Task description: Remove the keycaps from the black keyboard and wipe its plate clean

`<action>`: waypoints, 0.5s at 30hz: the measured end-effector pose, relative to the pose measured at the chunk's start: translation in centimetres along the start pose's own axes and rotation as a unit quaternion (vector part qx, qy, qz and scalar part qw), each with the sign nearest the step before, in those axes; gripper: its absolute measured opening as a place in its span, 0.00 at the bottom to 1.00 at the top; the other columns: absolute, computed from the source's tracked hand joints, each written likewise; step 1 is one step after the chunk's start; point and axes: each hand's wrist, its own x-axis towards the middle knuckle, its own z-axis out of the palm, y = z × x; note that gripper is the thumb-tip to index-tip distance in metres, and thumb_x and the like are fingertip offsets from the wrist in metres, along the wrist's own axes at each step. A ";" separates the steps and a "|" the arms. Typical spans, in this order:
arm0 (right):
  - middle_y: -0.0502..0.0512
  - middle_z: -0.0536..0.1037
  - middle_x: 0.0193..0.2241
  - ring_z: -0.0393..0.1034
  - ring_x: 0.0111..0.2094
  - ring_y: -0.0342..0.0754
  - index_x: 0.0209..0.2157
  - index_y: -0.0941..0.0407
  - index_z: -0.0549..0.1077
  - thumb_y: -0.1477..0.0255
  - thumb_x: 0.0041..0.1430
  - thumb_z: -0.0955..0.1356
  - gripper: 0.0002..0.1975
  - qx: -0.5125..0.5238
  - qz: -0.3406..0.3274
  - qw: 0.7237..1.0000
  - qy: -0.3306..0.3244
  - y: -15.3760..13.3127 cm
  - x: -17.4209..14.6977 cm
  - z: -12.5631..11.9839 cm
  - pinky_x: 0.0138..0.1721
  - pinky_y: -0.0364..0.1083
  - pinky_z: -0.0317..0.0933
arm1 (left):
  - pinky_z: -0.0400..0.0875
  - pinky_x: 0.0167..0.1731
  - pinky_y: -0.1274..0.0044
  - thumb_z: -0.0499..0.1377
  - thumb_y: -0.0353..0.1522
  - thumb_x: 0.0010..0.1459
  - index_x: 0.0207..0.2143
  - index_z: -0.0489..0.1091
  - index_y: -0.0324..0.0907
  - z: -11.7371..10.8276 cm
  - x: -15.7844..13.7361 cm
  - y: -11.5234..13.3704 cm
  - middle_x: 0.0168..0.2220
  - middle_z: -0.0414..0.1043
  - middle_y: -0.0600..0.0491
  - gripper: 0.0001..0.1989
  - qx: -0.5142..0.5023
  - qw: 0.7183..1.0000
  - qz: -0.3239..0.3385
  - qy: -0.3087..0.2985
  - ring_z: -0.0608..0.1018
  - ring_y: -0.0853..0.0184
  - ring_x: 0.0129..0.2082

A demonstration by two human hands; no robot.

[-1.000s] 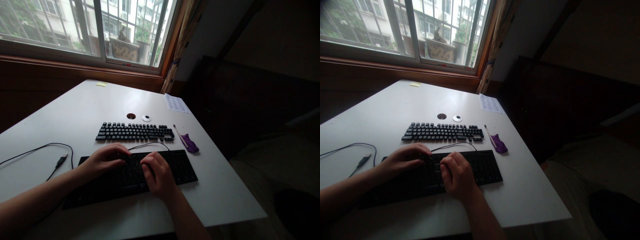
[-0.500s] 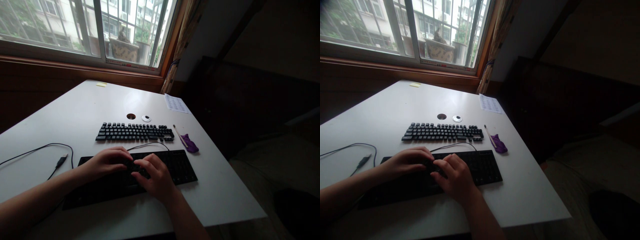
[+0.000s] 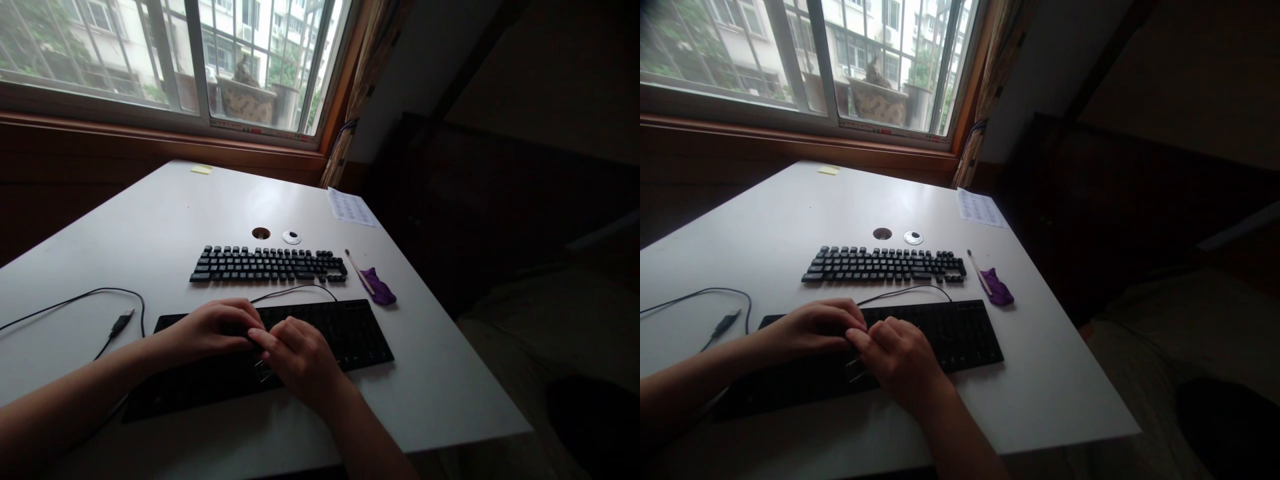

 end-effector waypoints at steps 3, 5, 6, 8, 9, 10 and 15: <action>0.55 0.77 0.35 0.69 0.34 0.49 0.58 0.55 0.70 0.73 0.72 0.64 0.16 -0.004 -0.005 1.000 -0.002 0.0 -0.1 0.1 0.37 0.49 0.67 | 0.77 0.46 0.72 0.64 0.35 0.65 0.47 0.79 0.42 -0.1 0.0 0.0 0.45 0.77 0.46 0.10 -0.007 1.000 -0.006 -0.009 0.79 0.61 0.44; 0.55 0.78 0.36 0.69 0.35 0.49 0.57 0.55 0.70 0.72 0.72 0.64 0.15 0.000 -0.007 1.000 0.004 -0.1 -0.1 0.2 0.38 0.49 0.67 | 0.76 0.47 0.71 0.64 0.34 0.64 0.47 0.78 0.42 -0.2 -0.1 0.0 0.45 0.77 0.46 0.11 -0.018 1.000 -0.008 -0.011 0.79 0.60 0.45; 0.55 0.78 0.36 0.70 0.35 0.49 0.57 0.56 0.70 0.72 0.72 0.64 0.15 0.003 -0.007 1.000 0.007 -0.1 -0.1 0.2 0.38 0.49 0.67 | 0.76 0.47 0.71 0.65 0.34 0.64 0.47 0.78 0.41 -0.2 -0.1 -0.1 0.45 0.77 0.46 0.11 -0.024 1.000 -0.009 -0.011 0.79 0.60 0.45; 0.55 0.78 0.36 0.71 0.35 0.48 0.56 0.56 0.71 0.72 0.72 0.64 0.14 0.013 -0.006 1.000 0.011 -0.3 0.0 0.3 0.37 0.49 0.67 | 0.75 0.48 0.71 0.65 0.33 0.63 0.49 0.78 0.42 -0.2 -0.2 -0.3 0.46 0.76 0.46 0.12 -0.041 0.999 -0.015 -0.007 0.78 0.60 0.46; 0.55 0.78 0.35 0.71 0.34 0.48 0.55 0.57 0.71 0.72 0.72 0.64 0.13 0.018 -0.005 1.000 0.012 -0.3 0.1 0.4 0.37 0.49 0.67 | 0.75 0.48 0.71 0.66 0.33 0.62 0.50 0.77 0.42 -0.1 -0.3 -0.4 0.46 0.75 0.46 0.13 -0.055 0.998 -0.021 -0.005 0.78 0.60 0.46; 0.55 0.78 0.35 0.71 0.34 0.48 0.55 0.57 0.71 0.72 0.72 0.65 0.13 0.022 -0.005 1.000 0.015 -0.3 0.1 0.4 0.37 0.48 0.67 | 0.75 0.47 0.71 0.66 0.32 0.62 0.51 0.76 0.42 -0.1 -0.4 -0.6 0.46 0.75 0.46 0.15 -0.074 0.997 -0.029 -0.001 0.78 0.60 0.46; 0.54 0.78 0.35 0.73 0.36 0.48 0.56 0.55 0.70 0.70 0.71 0.66 0.14 0.030 0.003 0.999 0.023 -0.2 0.1 0.9 0.38 0.48 0.68 | 0.77 0.46 0.69 0.68 0.32 0.60 0.56 0.72 0.41 0.3 -0.8 -1.3 0.46 0.76 0.46 0.22 -0.189 0.979 -0.077 0.004 0.79 0.60 0.46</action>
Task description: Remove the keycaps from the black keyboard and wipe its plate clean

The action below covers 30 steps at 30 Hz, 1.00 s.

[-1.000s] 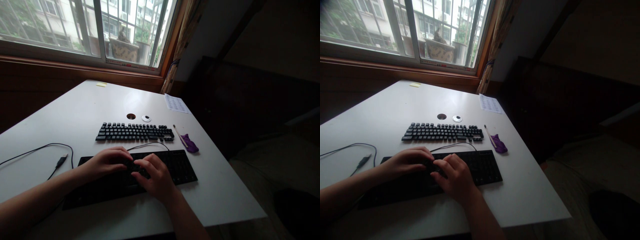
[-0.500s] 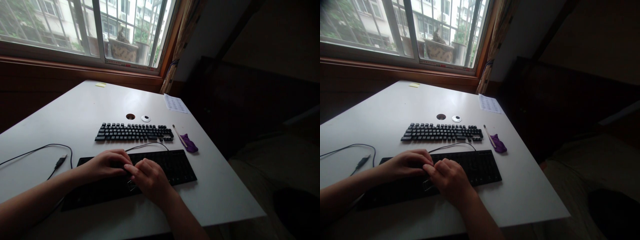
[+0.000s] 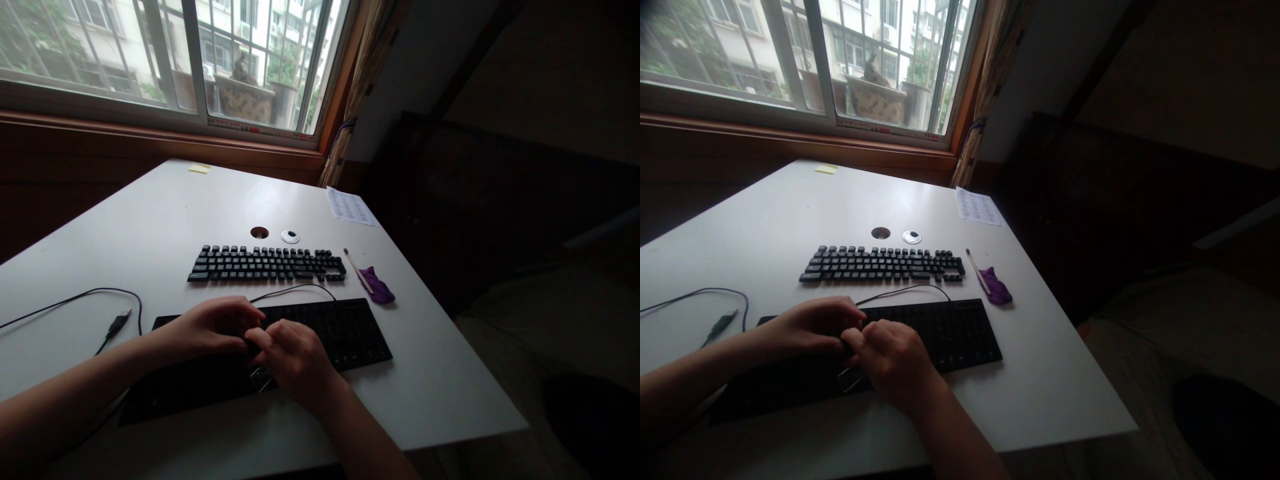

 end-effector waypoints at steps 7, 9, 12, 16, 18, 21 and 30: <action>0.56 0.78 0.35 0.74 0.36 0.49 0.56 0.55 0.70 0.70 0.70 0.67 0.15 0.004 0.006 1.000 -0.003 0.2 -0.2 0.4 0.38 0.48 0.68 | 0.76 0.46 0.70 0.68 0.30 0.59 0.56 0.71 0.41 0.0 0.0 -0.3 0.46 0.77 0.47 0.23 -0.044 0.999 -0.012 0.002 0.80 0.61 0.46; 0.56 0.78 0.35 0.74 0.36 0.49 0.56 0.55 0.70 0.70 0.70 0.67 0.15 0.005 0.009 1.000 -0.004 0.2 -0.2 0.4 0.39 0.48 0.68 | 0.77 0.45 0.71 0.68 0.30 0.58 0.56 0.71 0.41 0.0 0.0 -0.3 0.45 0.78 0.47 0.23 -0.050 0.999 -0.016 0.007 0.80 0.62 0.45; 0.55 0.77 0.35 0.74 0.36 0.49 0.56 0.55 0.70 0.70 0.70 0.67 0.15 0.008 0.013 1.000 -0.003 0.2 -0.1 0.4 0.39 0.48 0.68 | 0.77 0.46 0.70 0.69 0.30 0.58 0.56 0.71 0.41 0.0 0.0 -0.3 0.44 0.78 0.47 0.24 -0.063 0.998 -0.022 0.008 0.81 0.61 0.45; 0.55 0.77 0.35 0.74 0.36 0.49 0.55 0.55 0.70 0.68 0.70 0.67 0.14 0.008 0.020 1.000 -0.007 0.3 -0.1 0.4 0.38 0.48 0.67 | 0.76 0.47 0.71 0.68 0.28 0.59 0.57 0.70 0.42 0.0 0.0 -0.3 0.45 0.79 0.47 0.23 -0.078 0.997 -0.024 0.001 0.81 0.62 0.46; 0.54 0.77 0.35 0.73 0.35 0.49 0.55 0.55 0.70 0.68 0.70 0.67 0.14 0.003 0.020 1.000 -0.007 0.3 -0.1 0.4 0.38 0.48 0.67 | 0.76 0.46 0.73 0.68 0.28 0.59 0.56 0.71 0.43 0.0 0.0 -0.3 0.45 0.79 0.49 0.23 -0.079 0.996 -0.027 0.000 0.81 0.63 0.45; 0.54 0.76 0.34 0.73 0.35 0.49 0.55 0.56 0.70 0.68 0.70 0.68 0.15 -0.001 0.017 1.000 -0.007 0.4 -0.2 0.5 0.38 0.48 0.67 | 0.75 0.46 0.74 0.68 0.26 0.59 0.56 0.71 0.43 0.0 0.1 -0.2 0.44 0.78 0.50 0.23 -0.084 0.996 -0.027 0.001 0.80 0.65 0.44; 0.53 0.75 0.33 0.71 0.33 0.48 0.55 0.55 0.70 0.69 0.69 0.68 0.15 -0.016 0.016 1.000 -0.003 0.5 -0.2 0.6 0.36 0.47 0.65 | 0.74 0.45 0.77 0.68 0.25 0.58 0.57 0.71 0.46 0.0 0.0 -0.5 0.43 0.77 0.53 0.25 -0.106 0.994 -0.037 0.003 0.79 0.67 0.44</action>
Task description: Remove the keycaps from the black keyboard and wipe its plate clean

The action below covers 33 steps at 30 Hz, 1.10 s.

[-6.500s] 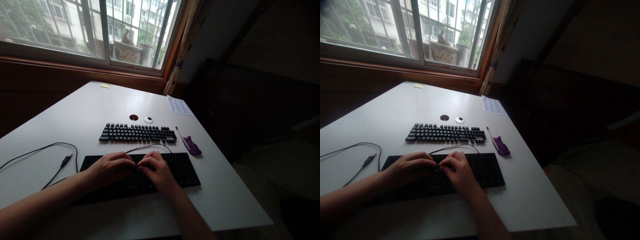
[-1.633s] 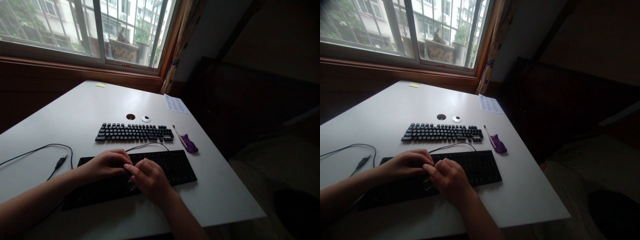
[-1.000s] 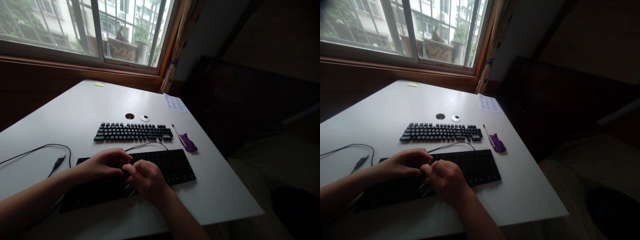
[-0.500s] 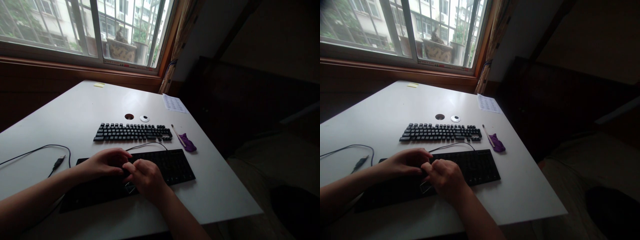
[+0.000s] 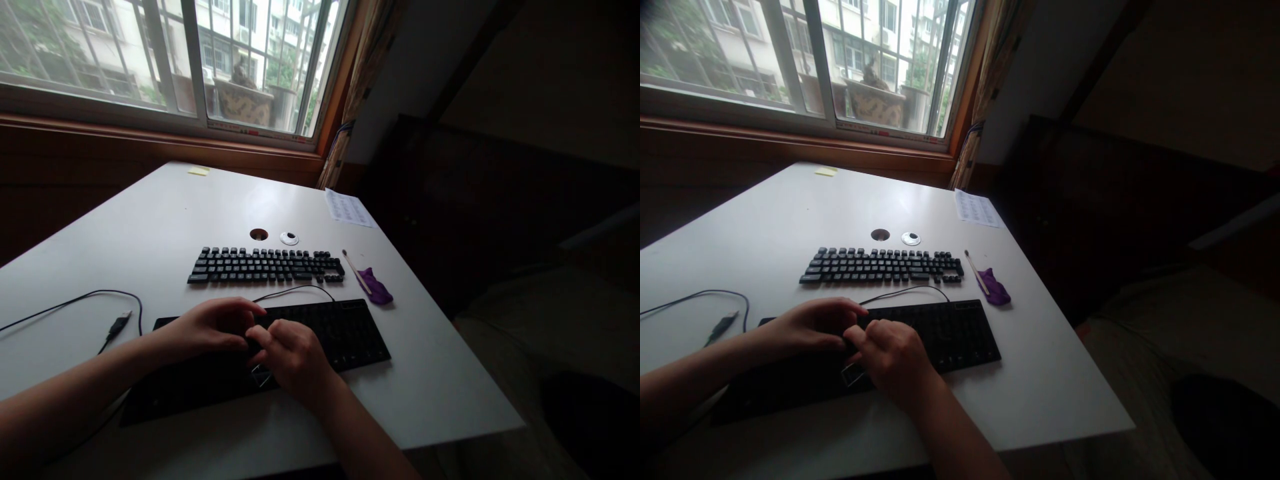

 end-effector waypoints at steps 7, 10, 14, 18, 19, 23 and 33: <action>0.53 0.75 0.32 0.70 0.32 0.48 0.55 0.56 0.71 0.69 0.71 0.66 0.13 -0.028 -0.008 1.000 0.003 -0.2 -0.2 -0.2 0.34 0.47 0.65 | 0.74 0.44 0.75 0.68 0.29 0.60 0.55 0.72 0.44 0.1 0.2 0.3 0.42 0.77 0.52 0.21 0.032 0.999 0.011 0.003 0.79 0.65 0.43; 0.53 0.74 0.31 0.70 0.31 0.48 0.54 0.56 0.72 0.68 0.71 0.66 0.13 -0.017 0.009 1.000 0.016 -0.3 -0.1 -0.8 0.33 0.47 0.65 | 0.75 0.46 0.73 0.68 0.31 0.60 0.55 0.72 0.44 0.3 0.2 0.7 0.46 0.76 0.50 0.20 0.053 0.998 0.027 0.010 0.79 0.63 0.46; 0.53 0.74 0.35 0.70 0.34 0.48 0.53 0.53 0.72 0.63 0.68 0.68 0.15 0.025 0.082 0.996 0.025 1.2 -0.1 -3.3 0.37 0.46 0.67 | 0.74 0.50 0.71 0.64 0.34 0.65 0.52 0.74 0.43 0.6 0.1 1.4 0.48 0.73 0.49 0.14 0.124 0.991 0.032 0.027 0.78 0.61 0.49; 0.49 0.69 0.30 0.65 0.29 0.46 0.50 0.52 0.74 0.64 0.64 0.72 0.14 0.004 0.178 0.984 0.014 6.4 -1.4 -7.5 0.34 0.46 0.64 | 0.73 0.49 0.73 0.60 0.35 0.68 0.49 0.75 0.44 0.9 0.0 2.0 0.46 0.72 0.49 0.10 0.184 0.982 0.036 0.033 0.78 0.62 0.47; 0.48 0.68 0.29 0.65 0.29 0.47 0.49 0.52 0.75 0.64 0.63 0.73 0.14 -0.009 0.199 0.980 0.010 8.0 -1.9 -8.4 0.34 0.46 0.64 | 0.73 0.49 0.73 0.60 0.35 0.68 0.49 0.75 0.43 0.9 0.0 2.1 0.46 0.72 0.49 0.10 0.193 0.980 0.041 0.031 0.77 0.62 0.47; 0.49 0.69 0.30 0.66 0.31 0.49 0.47 0.53 0.76 0.67 0.60 0.73 0.13 -0.062 0.292 0.954 -0.032 14.1 -4.1 -11.4 0.37 0.47 0.63 | 0.73 0.48 0.74 0.59 0.34 0.69 0.48 0.75 0.43 0.9 0.1 2.1 0.46 0.71 0.49 0.09 0.217 0.974 0.054 0.025 0.77 0.63 0.46; 0.50 0.77 0.31 0.71 0.33 0.49 0.42 0.52 0.80 0.66 0.53 0.75 0.14 -0.051 0.331 0.933 -0.130 20.1 -4.6 -12.1 0.38 0.46 0.63 | 0.72 0.46 0.74 0.57 0.33 0.70 0.47 0.75 0.42 1.2 0.1 2.4 0.44 0.73 0.49 0.09 0.267 0.961 0.071 0.015 0.77 0.64 0.44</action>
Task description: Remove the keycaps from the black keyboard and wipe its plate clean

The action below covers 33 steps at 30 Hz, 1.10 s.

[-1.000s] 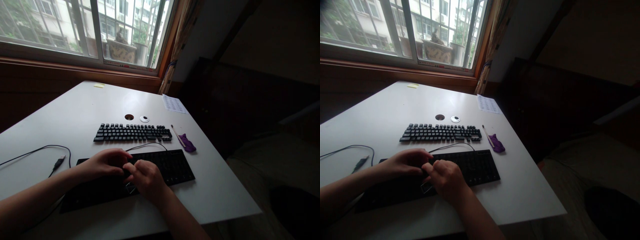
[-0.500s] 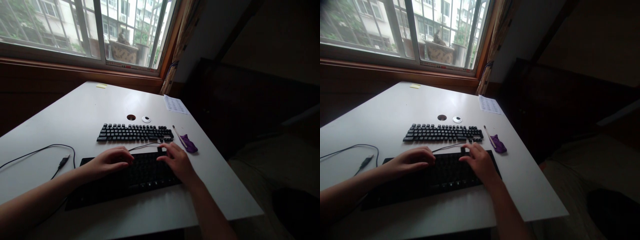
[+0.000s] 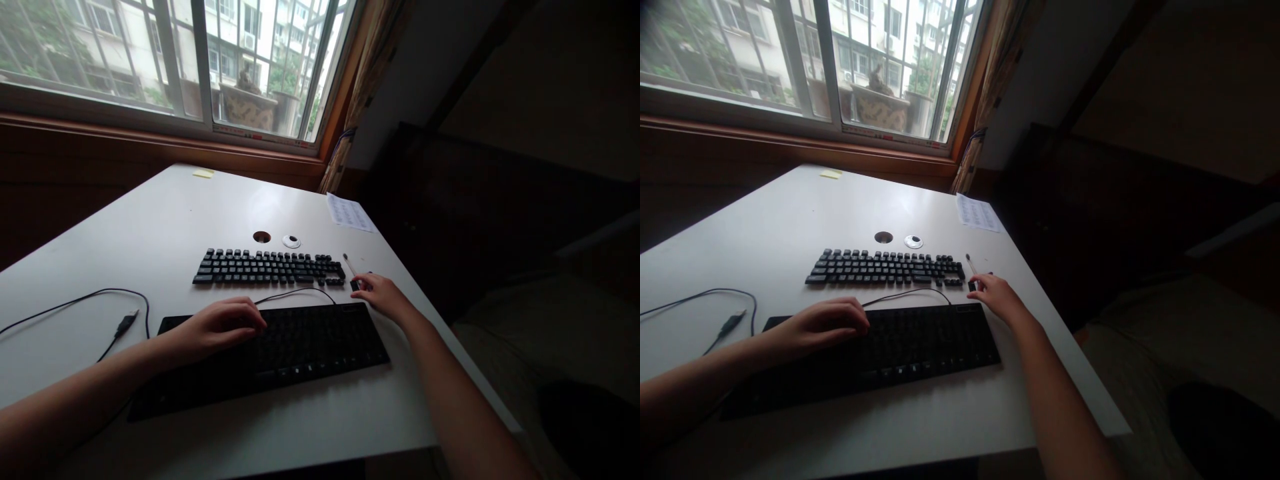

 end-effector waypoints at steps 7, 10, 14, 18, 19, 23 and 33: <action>0.50 0.80 0.32 0.73 0.34 0.49 0.44 0.52 0.81 0.67 0.49 0.76 0.17 -0.002 0.019 0.999 -0.043 1.4 1.0 1.1 0.38 0.46 0.63 | 0.73 0.45 0.74 0.57 0.33 0.70 0.47 0.75 0.41 0.0 -0.1 0.2 0.44 0.73 0.48 0.09 0.011 1.000 0.003 -0.004 0.77 0.64 0.43; 0.51 0.80 0.34 0.74 0.35 0.49 0.44 0.52 0.81 0.67 0.49 0.76 0.18 0.001 0.023 0.999 -0.046 1.6 1.0 1.2 0.38 0.45 0.64 | 0.73 0.45 0.74 0.57 0.34 0.70 0.47 0.76 0.41 -0.1 0.0 0.2 0.43 0.74 0.48 0.10 0.007 1.000 0.005 -0.003 0.77 0.63 0.43; 0.51 0.81 0.35 0.74 0.35 0.50 0.49 0.51 0.80 0.68 0.50 0.76 0.22 0.004 0.019 0.999 -0.044 1.7 0.8 1.0 0.39 0.46 0.64 | 0.74 0.45 0.73 0.57 0.35 0.70 0.46 0.76 0.41 -0.1 0.0 0.1 0.43 0.74 0.47 0.10 -0.004 1.000 0.008 -0.001 0.77 0.63 0.43; 0.51 0.81 0.35 0.74 0.37 0.51 0.53 0.50 0.77 0.67 0.52 0.75 0.24 0.003 0.006 0.999 -0.032 1.9 0.5 0.7 0.41 0.48 0.65 | 0.74 0.45 0.73 0.58 0.35 0.69 0.46 0.76 0.41 -0.1 0.0 0.1 0.43 0.74 0.47 0.10 -0.011 1.000 0.000 0.000 0.77 0.63 0.42; 0.51 0.80 0.35 0.74 0.37 0.51 0.53 0.50 0.77 0.67 0.53 0.75 0.24 0.002 0.003 1.000 -0.028 2.0 0.4 0.6 0.42 0.48 0.66 | 0.74 0.45 0.73 0.58 0.35 0.69 0.46 0.76 0.41 -0.1 0.0 0.1 0.43 0.74 0.48 0.10 -0.012 1.000 -0.002 0.001 0.77 0.63 0.42; 0.54 0.79 0.40 0.75 0.42 0.52 0.52 0.52 0.78 0.66 0.56 0.74 0.21 -0.001 -0.009 1.000 -0.007 2.2 0.1 0.6 0.46 0.49 0.66 | 0.73 0.46 0.73 0.58 0.34 0.69 0.47 0.75 0.42 -0.1 -0.1 -0.1 0.44 0.74 0.48 0.09 -0.011 1.000 -0.005 0.002 0.77 0.63 0.43; 0.54 0.77 0.42 0.75 0.43 0.51 0.50 0.48 0.80 0.64 0.62 0.71 0.16 -0.005 -0.017 1.000 0.020 1.4 0.0 1.2 0.50 0.50 0.66 | 0.73 0.45 0.74 0.58 0.35 0.69 0.47 0.76 0.41 -0.1 -0.1 0.1 0.43 0.73 0.48 0.10 -0.014 1.000 -0.012 -0.002 0.77 0.63 0.42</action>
